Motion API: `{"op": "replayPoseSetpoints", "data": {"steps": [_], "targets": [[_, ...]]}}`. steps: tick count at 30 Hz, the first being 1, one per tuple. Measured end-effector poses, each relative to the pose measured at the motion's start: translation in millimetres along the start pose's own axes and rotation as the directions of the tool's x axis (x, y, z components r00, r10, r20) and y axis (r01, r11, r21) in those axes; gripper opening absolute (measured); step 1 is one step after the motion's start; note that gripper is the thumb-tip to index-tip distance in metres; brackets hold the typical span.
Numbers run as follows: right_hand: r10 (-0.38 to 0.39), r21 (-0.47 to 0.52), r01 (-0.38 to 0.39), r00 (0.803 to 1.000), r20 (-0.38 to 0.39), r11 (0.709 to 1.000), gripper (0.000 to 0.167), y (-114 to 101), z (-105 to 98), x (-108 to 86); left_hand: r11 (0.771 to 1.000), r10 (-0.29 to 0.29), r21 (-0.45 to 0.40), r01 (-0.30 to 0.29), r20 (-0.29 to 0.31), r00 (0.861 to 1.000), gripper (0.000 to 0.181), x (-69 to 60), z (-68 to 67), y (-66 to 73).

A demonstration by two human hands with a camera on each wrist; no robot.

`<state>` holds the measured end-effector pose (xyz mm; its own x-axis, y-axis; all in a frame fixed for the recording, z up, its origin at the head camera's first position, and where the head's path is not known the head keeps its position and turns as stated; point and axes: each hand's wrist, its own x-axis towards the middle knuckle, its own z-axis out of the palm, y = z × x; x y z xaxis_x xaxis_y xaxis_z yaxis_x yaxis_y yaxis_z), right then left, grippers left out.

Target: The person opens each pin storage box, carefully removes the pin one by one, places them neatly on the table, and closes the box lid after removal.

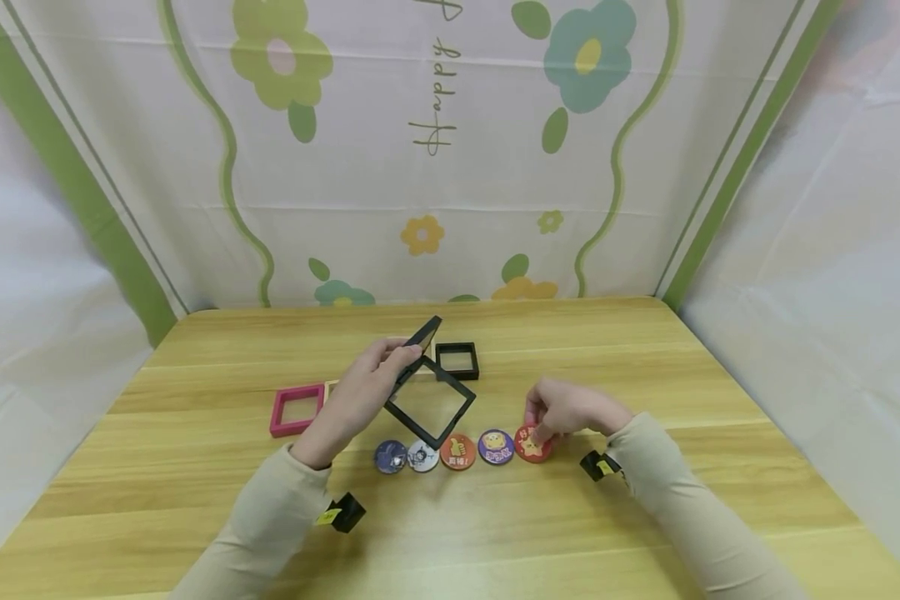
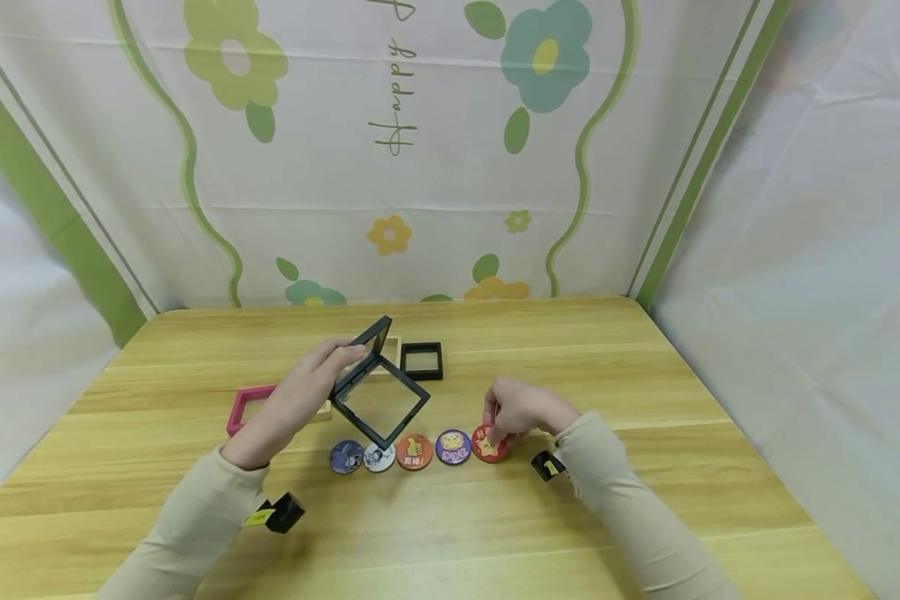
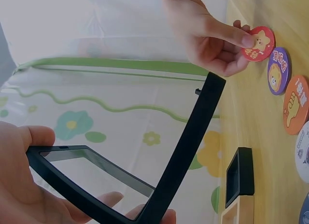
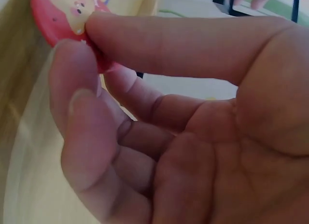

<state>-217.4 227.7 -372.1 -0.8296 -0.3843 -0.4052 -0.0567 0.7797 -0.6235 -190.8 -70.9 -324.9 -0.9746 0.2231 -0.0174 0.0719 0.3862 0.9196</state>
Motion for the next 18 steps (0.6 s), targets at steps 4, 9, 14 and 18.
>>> {"op": "replayPoseSetpoints", "data": {"steps": [4,9,14,18], "targets": [[0.033,0.021,-0.033,0.999,-0.015,0.999,0.017,1.0,4.4,2.0,1.000,0.005,0.003,-0.005,0.000,1.000,0.062,0.0,0.7,0.8],[0.039,-0.003,-0.039,0.999,-0.018,0.999,0.016,1.2,6.9,2.8,1.000,0.009,0.014,-0.009,0.003,1.000,0.063,-0.2,0.8,0.6],[0.054,-0.038,-0.055,0.997,-0.047,0.998,0.016,1.2,7.9,5.1,1.000,0.003,0.010,-0.003,0.003,1.000,0.063,-0.4,0.4,0.4],[0.068,-0.035,-0.071,0.996,-0.059,0.997,0.016,1.2,7.2,5.6,1.000,-0.001,0.015,0.001,0.001,1.000,0.062,0.1,-0.2,-0.1]]}}
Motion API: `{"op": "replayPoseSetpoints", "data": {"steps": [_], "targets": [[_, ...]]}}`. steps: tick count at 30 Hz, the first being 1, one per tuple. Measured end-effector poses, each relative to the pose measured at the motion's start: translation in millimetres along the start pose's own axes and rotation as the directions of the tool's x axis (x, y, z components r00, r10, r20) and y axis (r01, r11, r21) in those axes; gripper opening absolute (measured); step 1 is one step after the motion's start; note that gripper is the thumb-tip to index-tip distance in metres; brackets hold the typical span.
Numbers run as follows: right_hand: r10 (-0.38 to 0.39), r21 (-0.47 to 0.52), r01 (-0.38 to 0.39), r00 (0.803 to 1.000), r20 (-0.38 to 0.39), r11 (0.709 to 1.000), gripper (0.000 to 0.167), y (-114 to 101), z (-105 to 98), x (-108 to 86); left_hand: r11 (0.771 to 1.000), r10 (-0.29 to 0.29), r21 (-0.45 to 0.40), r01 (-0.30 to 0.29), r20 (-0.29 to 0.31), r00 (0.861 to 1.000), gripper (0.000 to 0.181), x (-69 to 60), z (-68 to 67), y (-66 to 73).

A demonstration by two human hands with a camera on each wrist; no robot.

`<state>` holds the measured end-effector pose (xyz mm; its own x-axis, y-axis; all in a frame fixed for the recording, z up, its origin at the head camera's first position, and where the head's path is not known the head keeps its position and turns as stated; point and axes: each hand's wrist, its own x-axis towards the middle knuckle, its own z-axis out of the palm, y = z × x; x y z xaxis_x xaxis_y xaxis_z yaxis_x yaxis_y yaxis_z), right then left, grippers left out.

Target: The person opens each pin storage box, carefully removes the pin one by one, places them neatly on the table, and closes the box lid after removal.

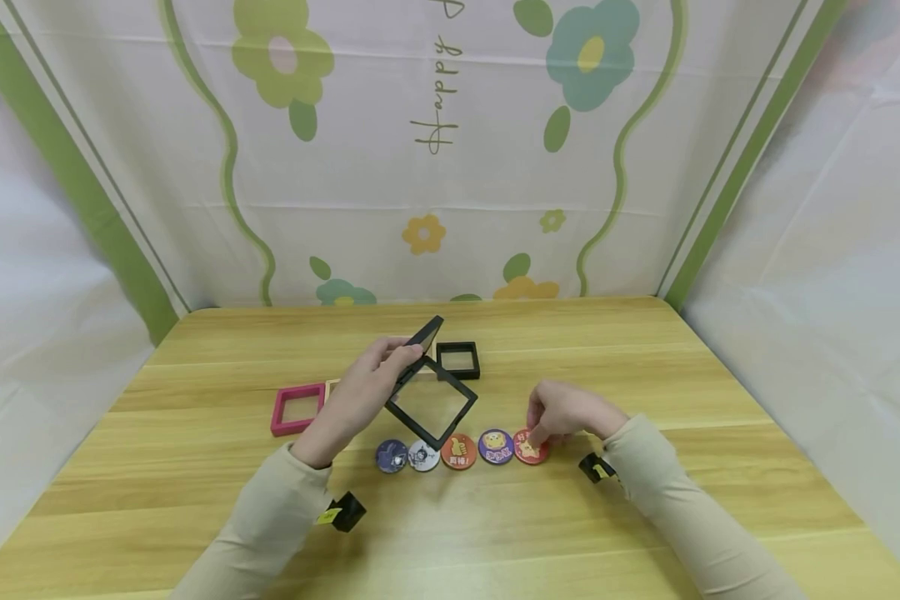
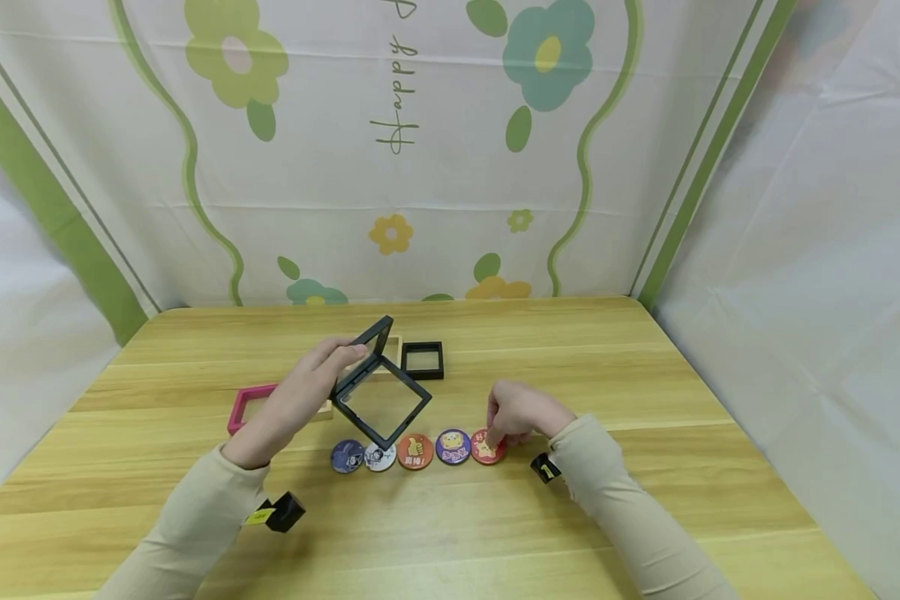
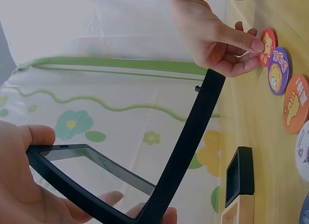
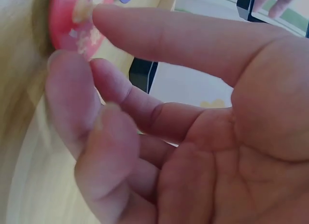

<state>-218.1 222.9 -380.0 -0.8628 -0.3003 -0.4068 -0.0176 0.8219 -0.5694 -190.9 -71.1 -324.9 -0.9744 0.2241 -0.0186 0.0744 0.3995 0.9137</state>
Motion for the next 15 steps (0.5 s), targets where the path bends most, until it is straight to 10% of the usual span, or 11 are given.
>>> {"op": "replayPoseSetpoints", "data": {"steps": [15], "targets": [[-0.048,-0.032,0.047,0.998,-0.042,0.998,0.018,-3.1,-13.2,-8.7,1.000,0.013,0.018,-0.013,-0.012,1.000,0.066,16.5,-28.1,-0.9]]}}
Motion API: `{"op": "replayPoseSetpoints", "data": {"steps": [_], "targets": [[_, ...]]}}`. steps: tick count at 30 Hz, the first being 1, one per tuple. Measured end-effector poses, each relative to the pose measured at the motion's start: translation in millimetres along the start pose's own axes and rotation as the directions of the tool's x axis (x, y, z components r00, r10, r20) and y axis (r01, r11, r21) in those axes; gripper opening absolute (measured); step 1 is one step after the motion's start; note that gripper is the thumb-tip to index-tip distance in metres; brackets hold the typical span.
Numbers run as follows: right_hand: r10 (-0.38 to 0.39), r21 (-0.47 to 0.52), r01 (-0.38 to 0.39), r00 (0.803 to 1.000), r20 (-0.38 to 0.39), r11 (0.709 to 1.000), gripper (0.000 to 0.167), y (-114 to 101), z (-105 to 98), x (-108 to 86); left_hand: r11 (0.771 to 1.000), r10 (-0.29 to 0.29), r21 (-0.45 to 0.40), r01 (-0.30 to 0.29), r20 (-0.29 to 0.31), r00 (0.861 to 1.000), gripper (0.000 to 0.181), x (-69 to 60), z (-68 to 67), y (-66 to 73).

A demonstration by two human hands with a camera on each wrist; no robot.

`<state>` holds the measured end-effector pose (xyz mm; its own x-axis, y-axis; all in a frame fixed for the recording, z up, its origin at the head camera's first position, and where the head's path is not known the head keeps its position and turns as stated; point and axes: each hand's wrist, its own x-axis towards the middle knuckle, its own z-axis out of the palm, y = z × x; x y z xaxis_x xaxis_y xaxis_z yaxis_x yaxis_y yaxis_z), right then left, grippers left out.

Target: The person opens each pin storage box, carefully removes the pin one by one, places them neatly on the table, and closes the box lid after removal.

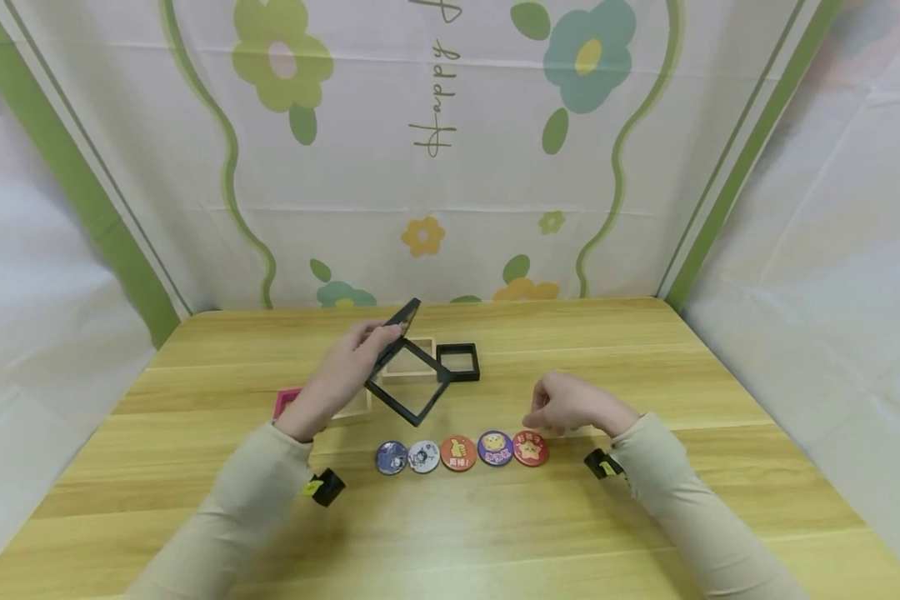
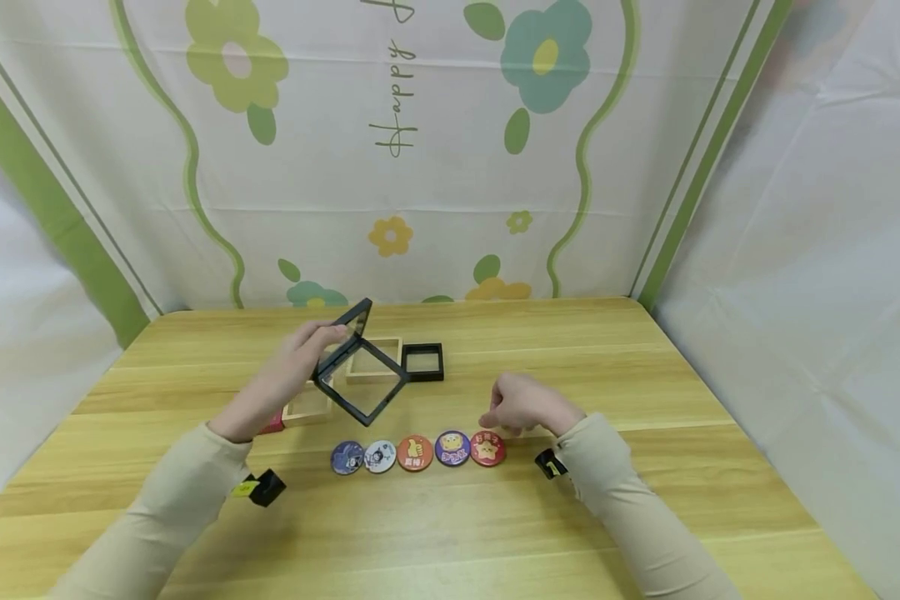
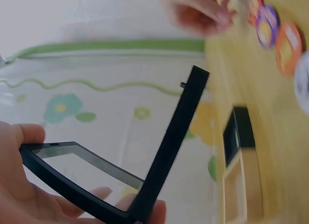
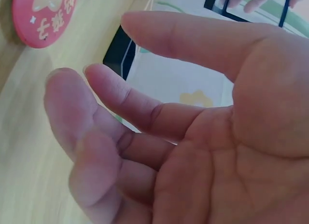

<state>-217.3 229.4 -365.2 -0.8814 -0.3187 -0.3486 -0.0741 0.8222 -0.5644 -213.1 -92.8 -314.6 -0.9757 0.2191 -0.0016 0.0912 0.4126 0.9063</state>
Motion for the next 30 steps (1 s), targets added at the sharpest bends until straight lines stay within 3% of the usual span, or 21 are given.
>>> {"op": "replayPoseSetpoints", "data": {"steps": [8,16,22,30], "targets": [[-0.023,0.036,0.024,1.000,-0.018,0.999,0.023,-0.5,-4.5,0.0,0.995,0.085,0.057,-0.083,-0.047,0.995,0.073,27.0,-41.7,-17.9],[-0.043,0.049,0.045,0.999,-0.033,0.998,0.024,0.3,-6.8,-1.4,0.994,0.053,0.096,-0.051,-0.022,0.998,0.080,52.7,-79.8,-36.2],[-0.062,0.047,0.064,0.997,-0.040,0.997,0.025,2.5,-8.4,-1.9,0.990,0.016,0.137,-0.016,0.002,1.000,0.083,66.0,-91.8,-43.9],[-0.047,0.045,0.049,0.998,-0.039,0.998,0.025,2.9,-8.5,-1.4,0.974,-0.044,0.223,0.033,0.046,0.998,0.079,81.2,-93.8,-56.2]]}}
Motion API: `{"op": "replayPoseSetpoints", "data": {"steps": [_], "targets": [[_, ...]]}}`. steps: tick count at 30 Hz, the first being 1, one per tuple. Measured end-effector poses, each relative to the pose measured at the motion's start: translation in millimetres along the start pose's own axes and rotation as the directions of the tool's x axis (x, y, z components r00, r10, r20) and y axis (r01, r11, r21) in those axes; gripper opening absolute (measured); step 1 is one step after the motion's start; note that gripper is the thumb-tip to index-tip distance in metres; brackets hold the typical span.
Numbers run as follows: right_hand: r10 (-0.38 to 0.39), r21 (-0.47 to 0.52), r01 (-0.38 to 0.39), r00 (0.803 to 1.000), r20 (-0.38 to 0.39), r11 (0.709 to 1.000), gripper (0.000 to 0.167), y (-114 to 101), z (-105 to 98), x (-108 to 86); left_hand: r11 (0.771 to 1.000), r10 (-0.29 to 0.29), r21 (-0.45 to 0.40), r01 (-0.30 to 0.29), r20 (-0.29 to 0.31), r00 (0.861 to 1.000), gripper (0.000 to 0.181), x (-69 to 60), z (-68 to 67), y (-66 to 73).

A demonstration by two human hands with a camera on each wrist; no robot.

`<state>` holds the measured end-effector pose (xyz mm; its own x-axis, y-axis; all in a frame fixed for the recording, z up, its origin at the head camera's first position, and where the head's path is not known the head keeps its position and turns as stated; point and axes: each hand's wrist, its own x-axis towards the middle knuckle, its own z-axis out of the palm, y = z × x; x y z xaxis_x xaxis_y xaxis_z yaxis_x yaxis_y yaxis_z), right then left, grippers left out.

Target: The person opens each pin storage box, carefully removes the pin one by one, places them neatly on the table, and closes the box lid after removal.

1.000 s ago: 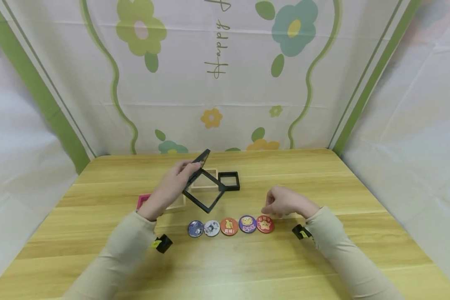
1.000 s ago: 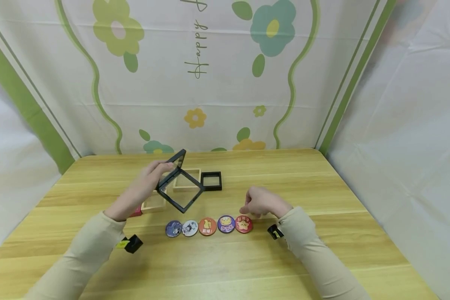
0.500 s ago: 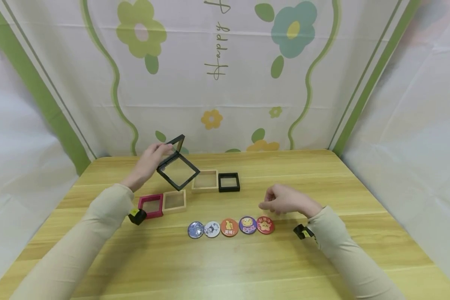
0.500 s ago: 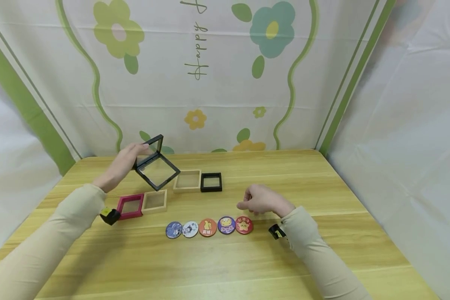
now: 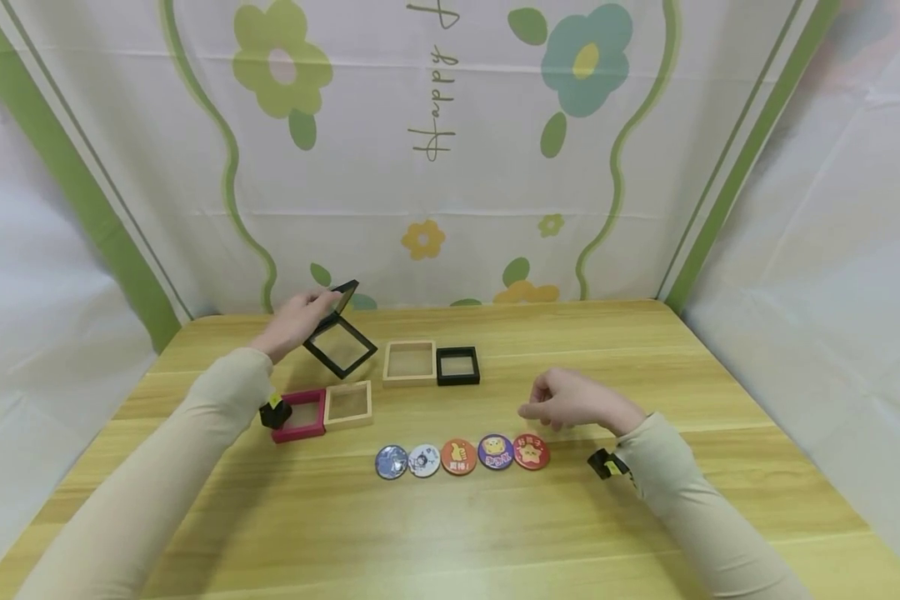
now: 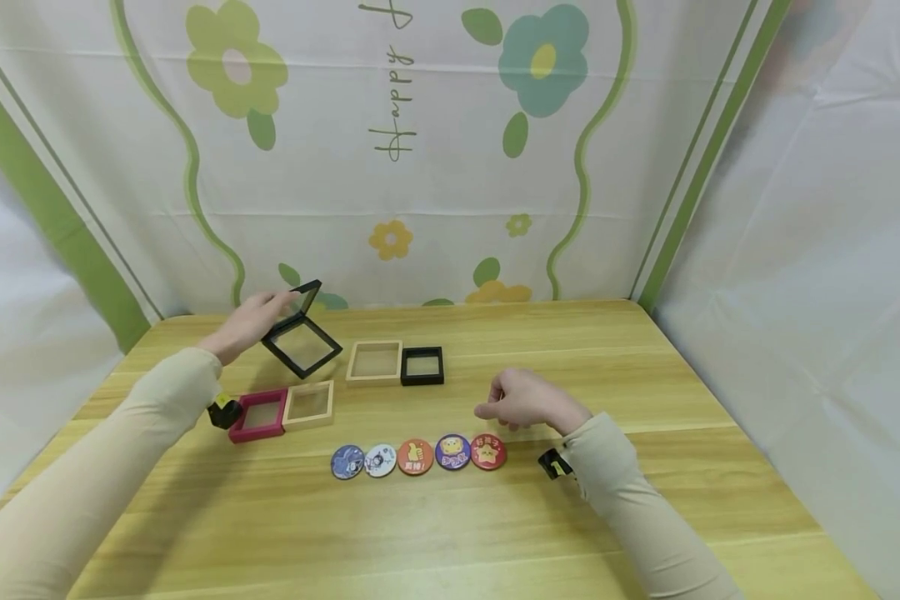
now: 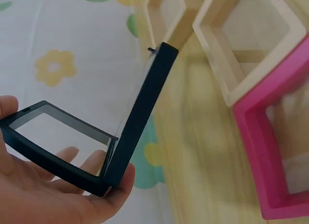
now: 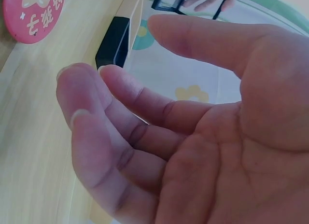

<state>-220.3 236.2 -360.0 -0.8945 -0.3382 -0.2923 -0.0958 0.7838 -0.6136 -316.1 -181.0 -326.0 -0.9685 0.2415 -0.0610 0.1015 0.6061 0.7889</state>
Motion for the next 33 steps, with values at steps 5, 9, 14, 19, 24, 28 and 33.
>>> {"op": "replayPoseSetpoints", "data": {"steps": [5,9,14,19,24,28,33], "targets": [[-0.004,0.003,0.004,1.000,0.001,1.000,0.025,-0.2,0.2,0.0,0.999,-0.023,0.034,0.022,0.019,1.000,0.076,6.0,1.8,-6.2],[-0.006,0.004,0.006,1.000,0.001,1.000,0.024,-0.3,0.4,-0.1,0.997,-0.056,0.054,0.055,0.023,0.998,0.079,8.7,2.6,-10.3],[-0.007,0.008,0.007,1.000,0.004,1.000,0.025,-0.6,0.2,-0.4,0.996,-0.061,0.061,0.060,0.011,0.998,0.078,11.5,3.8,-16.4],[-0.009,0.007,0.009,1.000,0.003,1.000,0.025,-1.3,0.0,-1.4,0.999,-0.046,0.006,0.046,0.013,0.999,0.072,13.1,4.4,-23.2],[-0.009,0.009,0.009,1.000,0.004,1.000,0.026,-1.1,0.0,-2.2,1.000,-0.027,-0.011,0.027,0.000,1.000,0.061,12.9,4.3,-31.8],[-0.007,0.005,0.007,1.000,0.009,1.000,0.026,-1.4,-0.4,-1.9,0.999,-0.013,0.051,0.015,-0.036,0.999,0.055,12.9,5.2,-37.9],[0.001,-0.004,0.000,1.000,0.006,1.000,0.025,-0.6,-0.1,-0.7,0.992,0.033,0.120,-0.025,-0.067,0.997,0.047,16.5,5.2,-40.5]]}}
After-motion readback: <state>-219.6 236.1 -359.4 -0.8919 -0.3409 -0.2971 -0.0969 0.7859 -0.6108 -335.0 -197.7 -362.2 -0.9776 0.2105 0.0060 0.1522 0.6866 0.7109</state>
